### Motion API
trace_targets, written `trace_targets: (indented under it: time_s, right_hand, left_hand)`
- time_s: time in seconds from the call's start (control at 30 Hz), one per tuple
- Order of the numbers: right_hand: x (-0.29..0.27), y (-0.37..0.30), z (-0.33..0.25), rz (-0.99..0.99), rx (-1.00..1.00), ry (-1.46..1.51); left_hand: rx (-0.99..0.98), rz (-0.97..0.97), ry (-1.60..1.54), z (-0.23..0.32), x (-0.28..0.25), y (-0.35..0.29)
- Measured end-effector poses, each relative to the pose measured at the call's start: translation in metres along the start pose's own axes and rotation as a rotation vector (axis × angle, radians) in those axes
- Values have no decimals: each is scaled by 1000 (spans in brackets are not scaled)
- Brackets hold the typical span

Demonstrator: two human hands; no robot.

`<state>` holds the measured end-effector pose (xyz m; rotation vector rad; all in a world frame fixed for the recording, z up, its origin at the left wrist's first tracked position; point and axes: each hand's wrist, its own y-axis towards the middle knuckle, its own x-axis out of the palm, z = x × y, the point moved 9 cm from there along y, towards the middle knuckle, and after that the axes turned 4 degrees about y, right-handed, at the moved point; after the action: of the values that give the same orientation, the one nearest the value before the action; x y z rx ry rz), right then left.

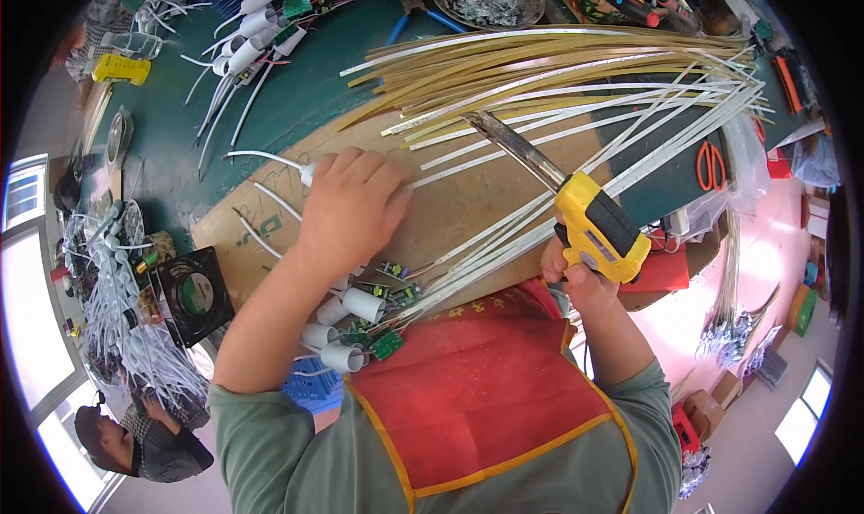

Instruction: The person solders wires from circuit modules onto LED light strips using a soldering gun.

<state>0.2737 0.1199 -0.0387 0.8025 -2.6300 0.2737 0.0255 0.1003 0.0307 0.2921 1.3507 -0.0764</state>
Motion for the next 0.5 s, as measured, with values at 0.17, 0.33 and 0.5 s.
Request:
trace_targets:
  time_s: [0.17, 0.33, 0.5]
  right_hand:
    - [-1, 0, 0, 8, -4, 2]
    - [3, 2, -4, 29, -3, 88]
    - [0, 1, -1, 28, 6, 36]
  left_hand:
    - [-129, -69, -176, -10, -9, -3]
    - [-213, -126, -521, -35, -24, -11]
    - [19, -143, -324, -25, -22, -16]
